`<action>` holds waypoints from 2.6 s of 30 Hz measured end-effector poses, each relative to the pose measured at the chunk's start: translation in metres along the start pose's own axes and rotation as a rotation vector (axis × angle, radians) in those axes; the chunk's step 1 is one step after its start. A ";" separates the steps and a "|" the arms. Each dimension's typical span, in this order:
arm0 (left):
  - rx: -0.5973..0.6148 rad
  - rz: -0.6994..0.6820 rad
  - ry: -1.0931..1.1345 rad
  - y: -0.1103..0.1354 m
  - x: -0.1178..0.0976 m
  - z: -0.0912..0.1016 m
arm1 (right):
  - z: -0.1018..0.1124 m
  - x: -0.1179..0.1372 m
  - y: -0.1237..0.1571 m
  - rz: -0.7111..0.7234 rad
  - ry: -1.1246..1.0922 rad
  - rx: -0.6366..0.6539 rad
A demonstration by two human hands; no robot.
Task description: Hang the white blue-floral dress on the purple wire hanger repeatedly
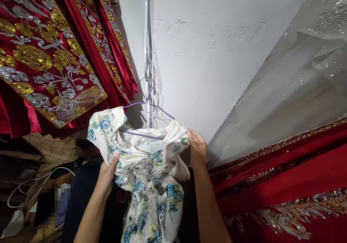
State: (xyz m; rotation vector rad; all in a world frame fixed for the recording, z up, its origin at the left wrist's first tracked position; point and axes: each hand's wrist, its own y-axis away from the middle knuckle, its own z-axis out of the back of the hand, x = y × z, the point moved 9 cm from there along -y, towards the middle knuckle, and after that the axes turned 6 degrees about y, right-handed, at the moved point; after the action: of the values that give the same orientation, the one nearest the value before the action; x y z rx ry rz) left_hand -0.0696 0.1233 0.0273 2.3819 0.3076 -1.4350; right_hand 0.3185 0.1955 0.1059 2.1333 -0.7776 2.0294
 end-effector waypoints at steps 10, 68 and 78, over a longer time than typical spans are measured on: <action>0.073 -0.071 -0.242 0.009 0.000 -0.014 | -0.064 0.095 -0.032 0.421 0.678 0.345; 0.578 -0.113 -0.446 0.070 0.036 -0.059 | -0.123 -0.062 0.185 -0.514 0.227 0.793; 0.461 -0.255 -0.601 0.064 0.031 -0.062 | -0.113 -0.058 0.185 -0.397 0.106 0.694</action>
State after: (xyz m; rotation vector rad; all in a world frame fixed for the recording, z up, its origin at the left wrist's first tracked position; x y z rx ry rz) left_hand 0.0181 0.0898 0.0375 2.1261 0.1328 -2.4747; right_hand 0.1390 0.0988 0.0129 2.1910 0.4152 2.3535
